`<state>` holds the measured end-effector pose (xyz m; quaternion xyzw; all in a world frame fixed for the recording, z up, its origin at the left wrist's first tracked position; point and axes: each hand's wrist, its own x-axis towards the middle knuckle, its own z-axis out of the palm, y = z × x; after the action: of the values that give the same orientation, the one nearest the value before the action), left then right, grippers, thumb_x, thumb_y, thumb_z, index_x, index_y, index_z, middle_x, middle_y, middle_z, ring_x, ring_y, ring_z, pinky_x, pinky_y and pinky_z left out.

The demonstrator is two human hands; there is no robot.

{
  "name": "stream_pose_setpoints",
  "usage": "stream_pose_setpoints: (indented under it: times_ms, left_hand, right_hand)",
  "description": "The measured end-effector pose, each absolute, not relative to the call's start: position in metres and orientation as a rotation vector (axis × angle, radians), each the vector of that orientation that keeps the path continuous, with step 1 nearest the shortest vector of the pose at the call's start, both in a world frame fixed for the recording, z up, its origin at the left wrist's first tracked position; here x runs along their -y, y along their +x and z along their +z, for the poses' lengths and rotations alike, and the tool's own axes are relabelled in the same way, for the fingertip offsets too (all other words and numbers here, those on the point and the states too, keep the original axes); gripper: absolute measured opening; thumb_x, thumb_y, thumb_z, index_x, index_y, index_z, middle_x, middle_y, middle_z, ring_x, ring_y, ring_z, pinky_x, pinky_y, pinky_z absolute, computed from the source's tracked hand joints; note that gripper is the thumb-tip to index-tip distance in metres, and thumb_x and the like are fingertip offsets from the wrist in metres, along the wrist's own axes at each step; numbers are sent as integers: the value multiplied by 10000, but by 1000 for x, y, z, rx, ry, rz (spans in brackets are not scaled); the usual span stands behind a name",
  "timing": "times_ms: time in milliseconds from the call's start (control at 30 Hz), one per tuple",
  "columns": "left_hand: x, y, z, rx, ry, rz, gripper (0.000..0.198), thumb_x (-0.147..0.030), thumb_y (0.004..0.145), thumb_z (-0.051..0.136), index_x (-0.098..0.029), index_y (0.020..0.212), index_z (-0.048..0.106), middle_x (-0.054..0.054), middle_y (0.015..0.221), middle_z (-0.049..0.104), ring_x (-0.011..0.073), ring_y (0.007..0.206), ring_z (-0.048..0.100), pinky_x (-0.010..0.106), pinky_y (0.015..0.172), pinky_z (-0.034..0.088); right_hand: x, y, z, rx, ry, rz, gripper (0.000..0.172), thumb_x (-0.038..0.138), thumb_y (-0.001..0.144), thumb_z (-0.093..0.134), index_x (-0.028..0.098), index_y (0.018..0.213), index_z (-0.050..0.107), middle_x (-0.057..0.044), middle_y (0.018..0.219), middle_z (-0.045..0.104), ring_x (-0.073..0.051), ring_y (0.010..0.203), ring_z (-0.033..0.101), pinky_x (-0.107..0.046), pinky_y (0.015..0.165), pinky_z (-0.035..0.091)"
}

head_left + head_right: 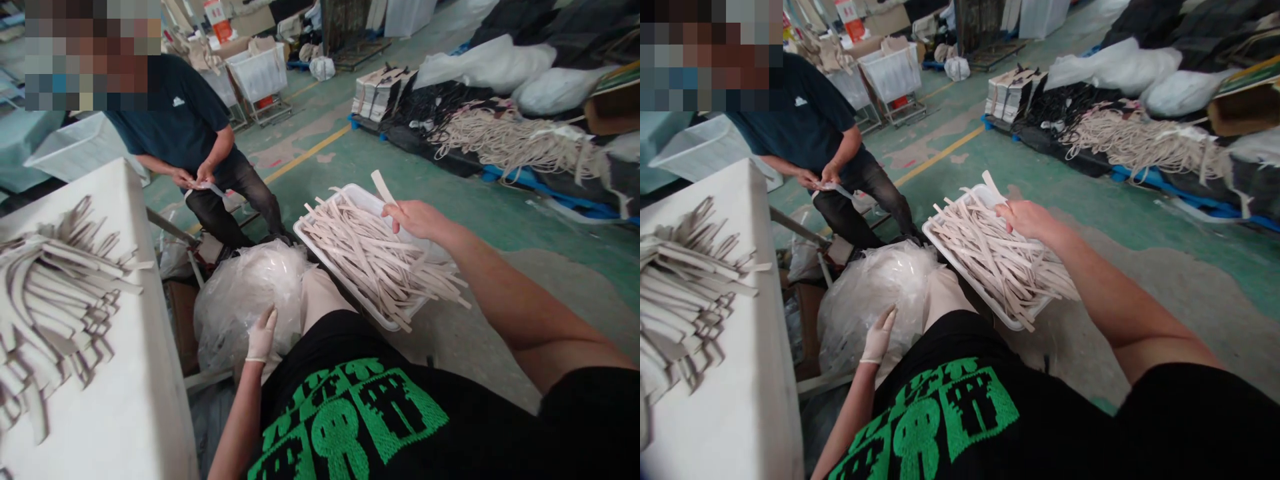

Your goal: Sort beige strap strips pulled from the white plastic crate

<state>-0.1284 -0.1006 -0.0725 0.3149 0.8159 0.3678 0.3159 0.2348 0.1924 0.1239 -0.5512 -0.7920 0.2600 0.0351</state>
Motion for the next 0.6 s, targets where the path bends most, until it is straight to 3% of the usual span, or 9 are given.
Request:
stream_pose_setpoints:
  times_ms: [133, 233, 333, 467, 600]
  left_hand:
    - [106, -147, -60, -2295, 671, 1058, 167, -258, 888, 695, -224, 1006, 807, 65, 1166, 798, 259, 1226, 699, 413, 1158, 485]
    - [107, -173, -64, -2406, 591, 1089, 231, -216, 945, 626, -180, 1103, 790, 79, 1223, 779, 221, 1236, 691, 357, 1144, 488]
    - [104, -204, -69, -2476, 571, 1104, 322, -218, 1007, 528, -118, 1231, 737, 117, 1313, 736, 204, 1274, 664, 327, 1144, 478]
    - [85, -229, -80, -2473, 608, 1019, 375, -187, 1041, 456, -30, 1321, 650, 189, 1416, 658, 213, 1340, 608, 329, 1174, 435]
    - [69, -199, -114, -2388, 674, 832, 342, -225, 1009, 575, -57, 1298, 646, 199, 1404, 639, 275, 1329, 594, 439, 1170, 441]
  right_hand:
    - [-167, 209, 83, 2558, -1526, 1092, 508, 328, 1061, 324, 162, 786, 718, -82, 730, 722, -192, 651, 587, -308, 729, 425]
    - [-138, 176, 39, 2557, -1291, 1503, 501, 415, 1040, 308, 173, 902, 724, -65, 713, 725, -175, 497, 520, -321, 609, 433]
    - [-97, 135, 2, 2513, -1096, 1774, 485, 427, 1015, 320, 160, 975, 724, -68, 748, 749, -173, 463, 522, -318, 564, 449]
    - [-55, 88, -34, 2490, -1203, 1685, 428, 353, 1003, 349, 199, 939, 743, -40, 715, 751, -204, 650, 671, -291, 661, 487]
    - [-44, 73, -55, 2593, -1328, 1358, 438, 365, 1025, 359, 234, 871, 747, -50, 829, 777, -234, 796, 715, -300, 725, 484]
